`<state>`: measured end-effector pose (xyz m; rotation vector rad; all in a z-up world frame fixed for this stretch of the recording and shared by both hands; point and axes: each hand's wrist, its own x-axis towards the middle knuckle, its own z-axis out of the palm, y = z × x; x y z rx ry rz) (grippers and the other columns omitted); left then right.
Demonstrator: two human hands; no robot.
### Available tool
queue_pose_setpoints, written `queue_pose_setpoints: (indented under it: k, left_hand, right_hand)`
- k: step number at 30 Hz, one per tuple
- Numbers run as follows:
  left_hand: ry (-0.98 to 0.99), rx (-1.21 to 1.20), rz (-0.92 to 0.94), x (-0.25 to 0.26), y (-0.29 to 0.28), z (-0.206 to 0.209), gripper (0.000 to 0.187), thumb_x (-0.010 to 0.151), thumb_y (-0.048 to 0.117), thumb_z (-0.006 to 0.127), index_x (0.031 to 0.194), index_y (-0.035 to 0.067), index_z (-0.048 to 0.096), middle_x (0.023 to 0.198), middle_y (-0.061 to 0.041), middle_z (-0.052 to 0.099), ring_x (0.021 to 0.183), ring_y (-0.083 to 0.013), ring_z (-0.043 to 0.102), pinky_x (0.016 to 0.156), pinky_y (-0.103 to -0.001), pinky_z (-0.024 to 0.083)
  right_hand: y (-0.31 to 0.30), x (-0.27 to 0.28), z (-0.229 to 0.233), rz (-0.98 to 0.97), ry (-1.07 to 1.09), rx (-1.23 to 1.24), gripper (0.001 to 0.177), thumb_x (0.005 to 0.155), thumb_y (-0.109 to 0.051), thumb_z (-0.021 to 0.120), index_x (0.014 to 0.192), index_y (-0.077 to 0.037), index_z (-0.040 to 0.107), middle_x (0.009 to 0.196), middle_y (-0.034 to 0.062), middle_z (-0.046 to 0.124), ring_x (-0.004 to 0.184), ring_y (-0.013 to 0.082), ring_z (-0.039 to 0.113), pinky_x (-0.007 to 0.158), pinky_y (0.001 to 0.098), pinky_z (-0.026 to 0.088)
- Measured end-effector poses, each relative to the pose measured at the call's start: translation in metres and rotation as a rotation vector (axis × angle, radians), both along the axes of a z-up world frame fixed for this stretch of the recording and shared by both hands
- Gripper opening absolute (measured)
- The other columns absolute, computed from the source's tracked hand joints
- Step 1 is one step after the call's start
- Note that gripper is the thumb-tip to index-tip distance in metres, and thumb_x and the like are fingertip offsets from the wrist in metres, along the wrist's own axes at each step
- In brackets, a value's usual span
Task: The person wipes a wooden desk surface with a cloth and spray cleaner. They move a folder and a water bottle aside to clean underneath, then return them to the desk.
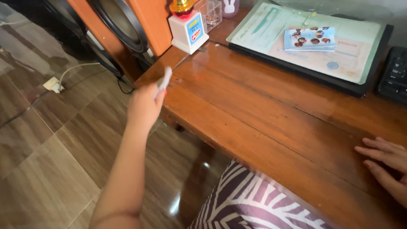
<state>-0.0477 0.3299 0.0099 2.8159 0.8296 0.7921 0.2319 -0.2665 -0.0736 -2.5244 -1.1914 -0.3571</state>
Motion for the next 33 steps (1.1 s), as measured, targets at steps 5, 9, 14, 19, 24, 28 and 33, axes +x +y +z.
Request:
queue_pose_setpoints:
  k: [5,9,14,19,24,28,33]
  left_hand:
    - [-0.008,0.002,0.053,0.004,-0.008,-0.008,0.026,0.100,0.031,0.066,0.096,0.005,0.063,0.091,-0.017,0.068,0.088,-0.0373,0.066,0.076,-0.051,0.052]
    - [-0.012,0.032,0.089,0.076,0.056,-0.023,0.021,0.101,0.027,0.062,0.104,0.006,0.063,0.099,-0.019,0.070,0.094,-0.0405,0.066,0.079,-0.054,0.052]
    - [0.031,0.009,0.244,0.176,0.127,-0.042,0.027,0.102,0.033,0.058,0.108,0.007,0.063,0.105,-0.020,0.069,0.099,-0.0408,0.067,0.080,-0.053,0.053]
    - [-0.092,0.048,0.183,0.189,0.141,-0.042,0.027,0.100,0.031,0.062,0.110,0.007,0.062,0.105,-0.021,0.068,0.098,-0.0414,0.067,0.080,-0.053,0.054]
    - [0.000,0.037,0.088,0.111,0.111,-0.026,0.022,0.099,0.030,0.063,0.111,0.011,0.066,0.105,-0.020,0.068,0.098,-0.0435,0.065,0.079,-0.056,0.052]
    - [-0.009,0.056,0.064,0.035,0.057,-0.009,0.023,0.100,0.026,0.062,0.115,0.009,0.066,0.101,-0.022,0.065,0.093,-0.0446,0.063,0.078,-0.056,0.052]
    - [0.049,-0.065,-0.061,0.005,-0.030,0.024,0.021,0.100,0.025,0.061,0.098,0.005,0.066,0.098,-0.018,0.066,0.089,-0.0400,0.064,0.075,-0.052,0.051]
  right_hand:
    - [0.001,0.000,-0.006,-0.041,0.031,0.043,0.032,0.091,-0.019,0.066,0.122,-0.019,0.074,0.139,0.0079,0.067,0.141,0.0278,0.057,0.117,0.0455,0.048]
    - [0.003,0.001,-0.009,-0.120,0.109,0.021,0.031,0.090,-0.018,0.068,0.120,-0.020,0.075,0.140,0.0052,0.069,0.137,0.0226,0.059,0.113,0.0404,0.051]
    - [-0.004,0.012,-0.020,-0.019,-0.032,0.020,0.034,0.087,-0.021,0.067,0.121,-0.021,0.074,0.138,0.0059,0.068,0.139,0.0259,0.057,0.115,0.0438,0.049]
    - [-0.010,0.024,-0.034,-0.041,0.013,-0.032,0.038,0.086,-0.023,0.068,0.123,-0.023,0.074,0.142,0.0046,0.066,0.141,0.0260,0.056,0.115,0.0442,0.048]
    - [-0.016,0.028,-0.036,-0.043,0.033,-0.090,0.039,0.087,-0.024,0.068,0.125,-0.024,0.074,0.144,0.0052,0.065,0.142,0.0277,0.055,0.115,0.0462,0.047]
    - [-0.011,0.022,-0.029,0.007,0.016,-0.039,0.038,0.089,-0.024,0.064,0.126,-0.022,0.072,0.144,0.0072,0.064,0.142,0.0298,0.055,0.115,0.0471,0.046]
    - [-0.001,0.004,-0.002,-0.059,0.110,-0.060,0.037,0.089,-0.028,0.066,0.125,-0.022,0.075,0.141,0.0077,0.066,0.139,0.0300,0.057,0.112,0.0471,0.049]
